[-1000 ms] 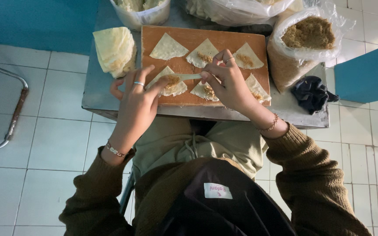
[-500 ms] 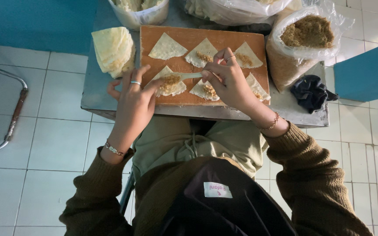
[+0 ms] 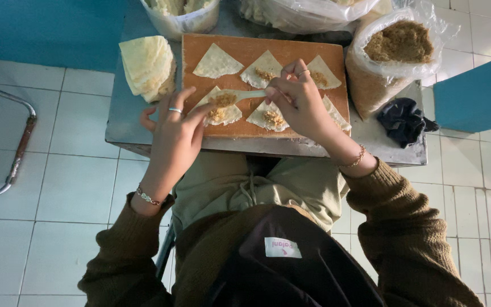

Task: The person folds triangular dough wrappers into filled pastries on a wooden board. They pinch each wrapper closed by hand, spoon a brown filling onto new wrappers, and set the folded pastries aside, taking more wrappers from a stack.

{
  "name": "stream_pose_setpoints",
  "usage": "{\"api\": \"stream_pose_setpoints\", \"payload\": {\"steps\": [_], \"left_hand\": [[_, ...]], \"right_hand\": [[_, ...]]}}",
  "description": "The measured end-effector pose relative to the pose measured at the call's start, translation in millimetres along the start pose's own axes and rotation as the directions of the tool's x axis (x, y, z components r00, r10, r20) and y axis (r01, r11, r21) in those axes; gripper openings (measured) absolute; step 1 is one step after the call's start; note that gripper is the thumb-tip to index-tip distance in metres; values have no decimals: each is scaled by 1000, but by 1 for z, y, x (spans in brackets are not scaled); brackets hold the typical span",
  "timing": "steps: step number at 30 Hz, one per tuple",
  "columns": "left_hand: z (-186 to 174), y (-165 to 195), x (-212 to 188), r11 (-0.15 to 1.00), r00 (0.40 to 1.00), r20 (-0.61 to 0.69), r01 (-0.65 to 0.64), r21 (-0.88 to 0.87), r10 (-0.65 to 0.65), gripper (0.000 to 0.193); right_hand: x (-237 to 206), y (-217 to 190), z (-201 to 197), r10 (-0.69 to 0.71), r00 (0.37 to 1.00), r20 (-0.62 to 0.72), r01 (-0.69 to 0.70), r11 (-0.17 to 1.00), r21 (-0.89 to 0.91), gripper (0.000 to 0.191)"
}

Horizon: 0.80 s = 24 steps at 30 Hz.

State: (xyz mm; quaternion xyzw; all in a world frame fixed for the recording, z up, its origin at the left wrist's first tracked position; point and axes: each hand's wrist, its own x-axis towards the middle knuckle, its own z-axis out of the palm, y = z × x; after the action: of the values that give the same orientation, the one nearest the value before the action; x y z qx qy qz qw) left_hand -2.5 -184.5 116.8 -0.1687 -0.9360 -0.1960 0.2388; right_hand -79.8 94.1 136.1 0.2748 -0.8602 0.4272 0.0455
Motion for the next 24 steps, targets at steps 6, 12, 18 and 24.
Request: {"api": "stream_pose_setpoints", "payload": {"steps": [6, 12, 18, 24], "left_hand": [[-6, -5, 10, 1000, 1000, -31, -4, -7, 4, 33], [-1, -18, 33, 1000, 997, -71, -13, 19, 14, 31], [16, -29, 55, 994, 997, -58, -42, 101, 48, 37], [35, -35, 64, 991, 996, -50, -61, 117, 68, 41]], "right_hand": [[12, 15, -6, -65, 997, -46, 65, 998, -18, 14], [47, 26, -10, -107, 991, -79, 95, 985, -142, 20], [69, 38, -5, -235, 968, -90, 209, 950, -234, 14], [69, 49, -2, -266, 960, -86, 233, 931, -283, 8]]}}
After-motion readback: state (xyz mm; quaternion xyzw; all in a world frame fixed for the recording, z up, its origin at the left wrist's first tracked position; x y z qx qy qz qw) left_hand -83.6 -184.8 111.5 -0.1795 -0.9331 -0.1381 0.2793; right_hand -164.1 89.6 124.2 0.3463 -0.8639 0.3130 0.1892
